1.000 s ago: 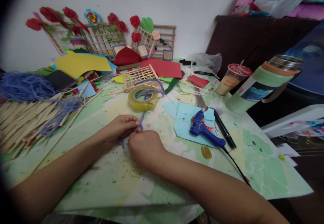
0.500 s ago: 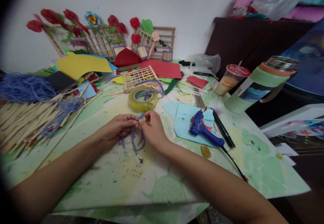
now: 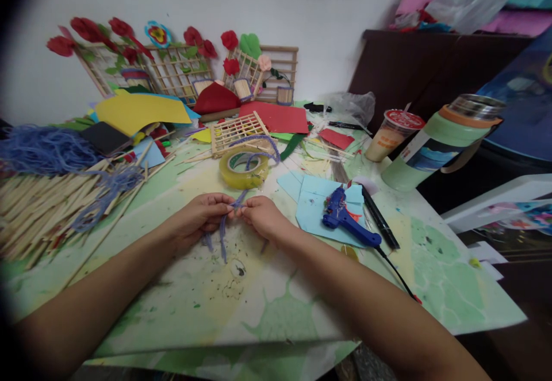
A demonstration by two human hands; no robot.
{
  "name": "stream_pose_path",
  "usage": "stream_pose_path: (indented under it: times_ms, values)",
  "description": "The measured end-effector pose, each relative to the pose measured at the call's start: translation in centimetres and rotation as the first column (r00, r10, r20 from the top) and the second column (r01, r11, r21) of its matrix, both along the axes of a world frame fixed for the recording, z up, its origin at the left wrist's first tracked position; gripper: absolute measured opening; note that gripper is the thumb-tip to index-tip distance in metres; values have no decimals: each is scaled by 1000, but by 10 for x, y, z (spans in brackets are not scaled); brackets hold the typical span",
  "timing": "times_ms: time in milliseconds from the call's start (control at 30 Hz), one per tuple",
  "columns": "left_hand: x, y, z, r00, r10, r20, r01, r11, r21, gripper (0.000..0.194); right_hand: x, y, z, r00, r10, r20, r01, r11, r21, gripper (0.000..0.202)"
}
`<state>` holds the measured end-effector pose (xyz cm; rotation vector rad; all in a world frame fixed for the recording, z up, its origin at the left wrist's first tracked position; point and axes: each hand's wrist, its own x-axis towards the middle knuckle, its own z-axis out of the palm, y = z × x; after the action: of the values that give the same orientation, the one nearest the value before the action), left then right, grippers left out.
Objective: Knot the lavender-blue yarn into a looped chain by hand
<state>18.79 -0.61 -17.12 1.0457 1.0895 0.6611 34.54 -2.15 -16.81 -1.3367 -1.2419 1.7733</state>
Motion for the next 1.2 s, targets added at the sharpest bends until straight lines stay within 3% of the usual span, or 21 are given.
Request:
stream_pose_path:
  times_ms: [133,233,467,700,933,1100,1200]
  values:
    - [1,0,-4,991,-5,-133,16,996,88,18,-3,-2,2,1000,-20,7,20,999,27,10]
    - [2,0,-8,971,-5,-239,61,972,229,15,-4,-4,0,997,-30,68,24,996,89,10]
    - [2,-11,-2,845,33,-533,298,799,522,9,-2,-1,-7,981,-50,185,9,977,214,16]
    - [5,-27,12,655,173,-736,514,611,602,23,-1,-1,-9,981,-55,189,-1,958,286,25]
    - [8,-42,11,461,265,-847,691,491,530,29,-1,-1,-11,985,-61,162,16,963,270,26]
    - [7,-48,14,480,247,-842,744,394,540,21,0,-1,-12,990,-61,124,32,974,224,21]
    - [2,-39,21,555,268,-787,642,464,610,16,-1,-1,-13,991,-49,128,22,978,206,20]
